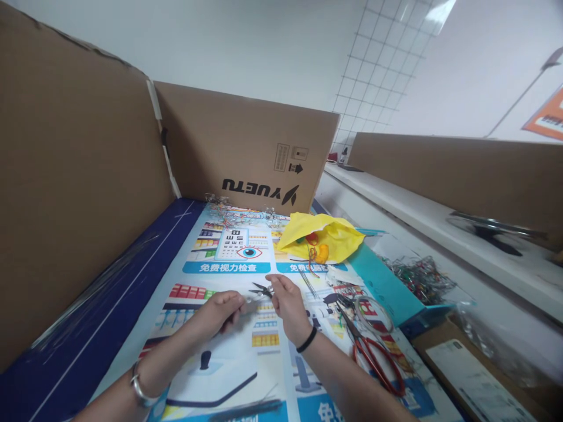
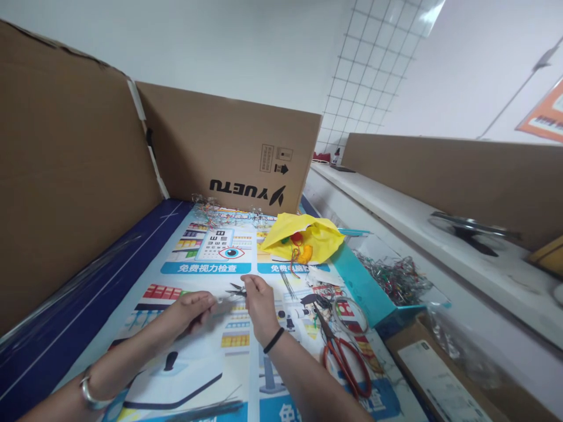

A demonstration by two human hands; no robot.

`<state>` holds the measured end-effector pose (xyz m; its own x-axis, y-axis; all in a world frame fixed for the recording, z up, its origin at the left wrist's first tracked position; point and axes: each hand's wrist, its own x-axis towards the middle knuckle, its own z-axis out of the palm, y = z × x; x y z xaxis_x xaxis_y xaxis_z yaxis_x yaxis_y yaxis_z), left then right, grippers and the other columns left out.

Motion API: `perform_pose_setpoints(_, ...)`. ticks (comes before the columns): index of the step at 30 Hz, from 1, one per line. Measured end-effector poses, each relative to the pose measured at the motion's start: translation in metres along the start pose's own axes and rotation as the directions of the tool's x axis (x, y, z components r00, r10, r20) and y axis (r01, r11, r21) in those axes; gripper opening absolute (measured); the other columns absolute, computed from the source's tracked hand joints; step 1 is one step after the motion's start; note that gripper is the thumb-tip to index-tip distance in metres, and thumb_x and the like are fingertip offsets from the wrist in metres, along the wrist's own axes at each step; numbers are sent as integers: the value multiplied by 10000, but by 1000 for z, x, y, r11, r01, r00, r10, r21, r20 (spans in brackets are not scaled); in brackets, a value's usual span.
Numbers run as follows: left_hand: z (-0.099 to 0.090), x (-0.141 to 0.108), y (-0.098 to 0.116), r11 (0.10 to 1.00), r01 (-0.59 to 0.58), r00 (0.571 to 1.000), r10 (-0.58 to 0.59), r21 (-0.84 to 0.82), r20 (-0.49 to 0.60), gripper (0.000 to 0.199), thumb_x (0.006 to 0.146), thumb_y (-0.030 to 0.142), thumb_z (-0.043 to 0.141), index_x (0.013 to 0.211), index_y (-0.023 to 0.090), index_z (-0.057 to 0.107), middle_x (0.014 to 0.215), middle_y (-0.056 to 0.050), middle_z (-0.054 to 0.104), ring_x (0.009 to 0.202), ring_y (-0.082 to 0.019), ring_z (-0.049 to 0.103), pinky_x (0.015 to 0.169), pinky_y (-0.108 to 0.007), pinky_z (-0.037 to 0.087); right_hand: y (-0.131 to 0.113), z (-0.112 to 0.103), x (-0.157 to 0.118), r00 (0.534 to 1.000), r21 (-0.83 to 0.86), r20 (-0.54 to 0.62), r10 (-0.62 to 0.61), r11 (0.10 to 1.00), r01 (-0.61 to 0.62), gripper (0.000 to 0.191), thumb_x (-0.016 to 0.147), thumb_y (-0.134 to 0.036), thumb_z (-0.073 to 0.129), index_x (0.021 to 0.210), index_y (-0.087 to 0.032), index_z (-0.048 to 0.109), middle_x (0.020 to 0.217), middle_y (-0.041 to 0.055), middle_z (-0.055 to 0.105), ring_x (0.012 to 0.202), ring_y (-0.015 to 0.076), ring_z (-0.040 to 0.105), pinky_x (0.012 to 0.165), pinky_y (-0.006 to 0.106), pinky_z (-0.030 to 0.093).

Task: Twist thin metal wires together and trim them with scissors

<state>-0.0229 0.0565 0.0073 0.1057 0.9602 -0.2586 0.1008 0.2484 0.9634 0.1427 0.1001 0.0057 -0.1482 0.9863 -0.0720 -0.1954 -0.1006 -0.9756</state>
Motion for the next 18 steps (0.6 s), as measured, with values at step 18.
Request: perform_pose_setpoints(18,5,-6,5,984,-41,999,43,-174,8,347,759,478,519,692,139,541,513,47,466,382,-42,372,398,-183,225,1,2,-4,992,314,87,89,943,-112,390,727,-500,594,940,-173,587,723,-5,563,370,12,267,315,167,119)
